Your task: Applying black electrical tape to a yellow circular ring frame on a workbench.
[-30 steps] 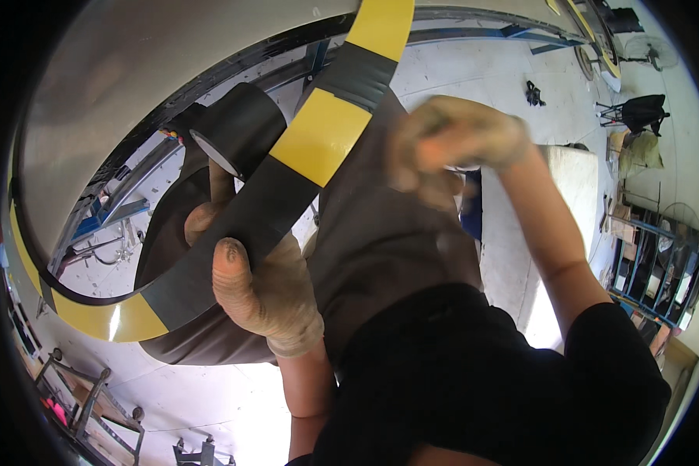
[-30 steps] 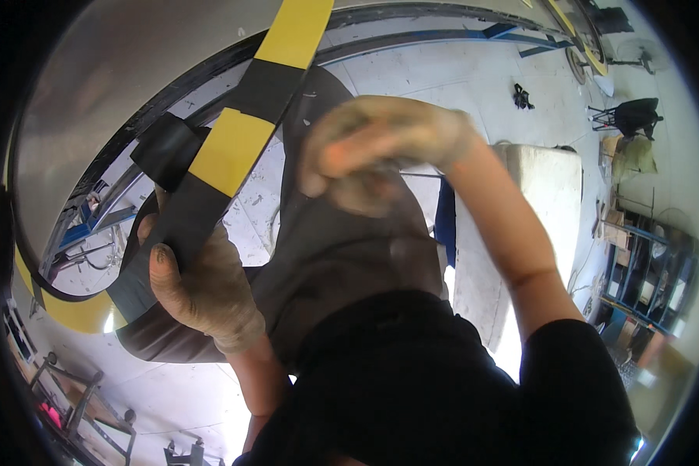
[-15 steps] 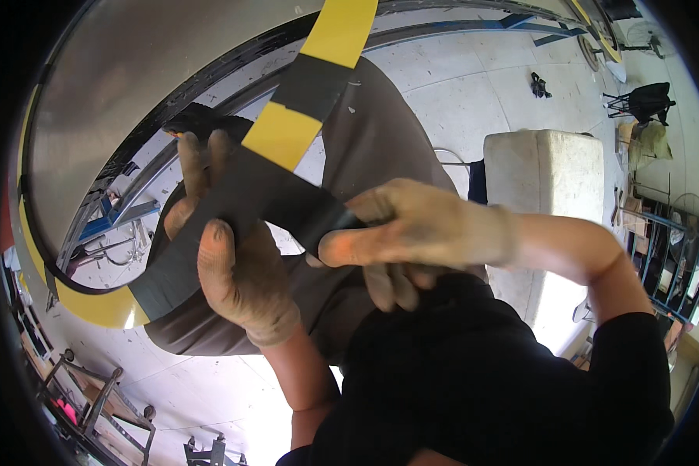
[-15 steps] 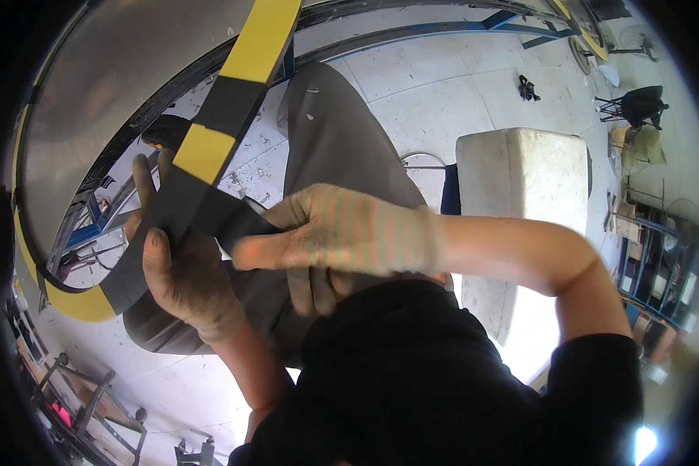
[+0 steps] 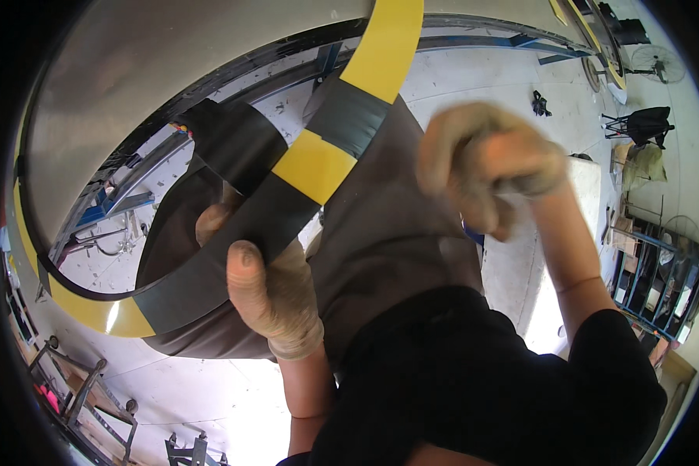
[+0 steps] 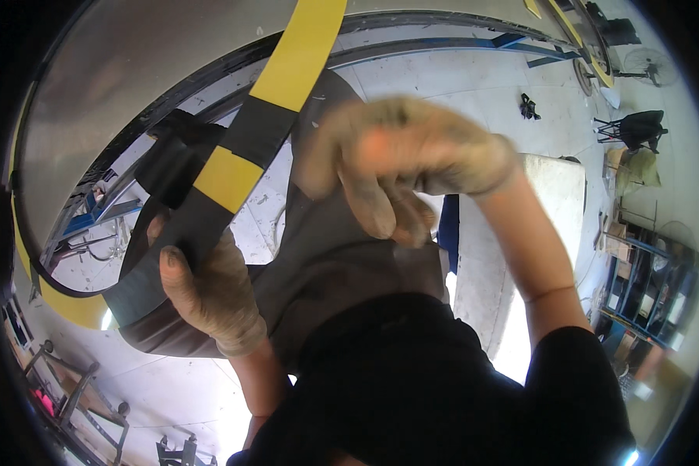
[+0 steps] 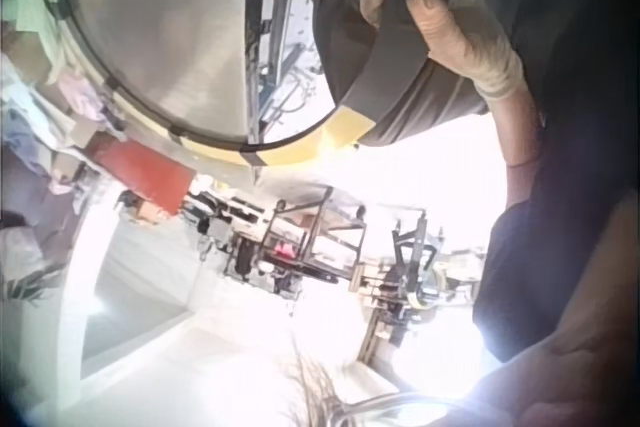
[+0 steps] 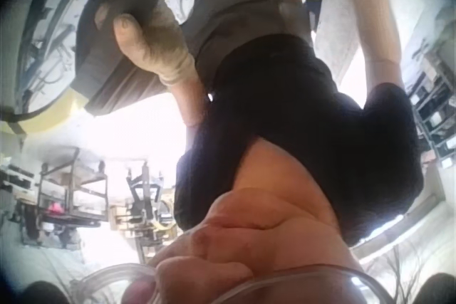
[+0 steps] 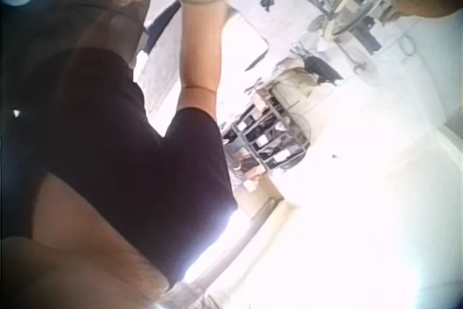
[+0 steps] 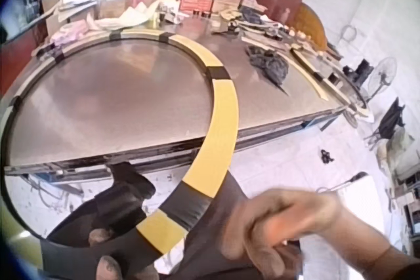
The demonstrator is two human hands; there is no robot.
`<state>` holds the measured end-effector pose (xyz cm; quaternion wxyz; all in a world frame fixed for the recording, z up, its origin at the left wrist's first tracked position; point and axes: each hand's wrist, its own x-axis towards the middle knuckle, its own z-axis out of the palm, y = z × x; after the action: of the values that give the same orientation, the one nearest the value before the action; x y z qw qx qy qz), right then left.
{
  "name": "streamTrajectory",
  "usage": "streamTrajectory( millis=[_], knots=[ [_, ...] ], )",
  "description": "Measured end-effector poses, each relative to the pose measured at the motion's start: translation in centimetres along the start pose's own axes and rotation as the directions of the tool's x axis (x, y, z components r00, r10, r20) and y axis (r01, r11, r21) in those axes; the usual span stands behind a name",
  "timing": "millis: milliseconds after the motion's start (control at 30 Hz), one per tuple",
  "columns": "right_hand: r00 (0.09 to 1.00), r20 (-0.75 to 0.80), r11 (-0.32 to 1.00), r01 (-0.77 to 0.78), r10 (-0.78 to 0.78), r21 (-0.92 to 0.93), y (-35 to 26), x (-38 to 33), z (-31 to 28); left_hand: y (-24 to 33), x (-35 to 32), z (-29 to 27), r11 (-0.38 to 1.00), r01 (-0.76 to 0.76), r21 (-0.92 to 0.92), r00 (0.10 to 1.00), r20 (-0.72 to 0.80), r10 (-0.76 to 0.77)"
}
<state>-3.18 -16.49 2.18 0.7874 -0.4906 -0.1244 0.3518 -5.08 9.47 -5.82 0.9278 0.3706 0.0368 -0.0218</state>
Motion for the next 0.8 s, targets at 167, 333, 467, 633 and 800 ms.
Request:
streamTrajectory(
  millis=[167,333,467,633,800],
  knots=[
    [0.889,-0.446,0.934,-0.243,0.106,-0.263,-2.4,5.4,3.8,-0.1,0.3,0.7,0.986,0.149,0.08,0.989,-0.026,-0.147],
    [0.926,-0.377,0.582,-0.29,-0.031,-0.759,-4.3,3.5,7.0,0.0,0.8,1.3,0.999,-0.009,0.032,0.992,0.128,0.005],
    [0.604,-0.456,0.721,-0.68,0.653,0.133,0.5,0.7,9.1,-0.5,1.1,1.1,0.994,-0.055,0.095,0.99,0.133,0.042],
    [0.941,-0.307,0.737,-0.108,-0.14,-0.667,12.3,6.2,-3.2,-0.3,1.4,1.3,0.989,-0.073,0.128,0.992,0.111,0.059],
    [0.755,-0.036,0.626,0.514,-0.654,-0.587,11.3,6.7,-8.1,0.3,0.9,1.4,0.996,0.046,0.082,0.998,0.049,-0.05]
  ],
)
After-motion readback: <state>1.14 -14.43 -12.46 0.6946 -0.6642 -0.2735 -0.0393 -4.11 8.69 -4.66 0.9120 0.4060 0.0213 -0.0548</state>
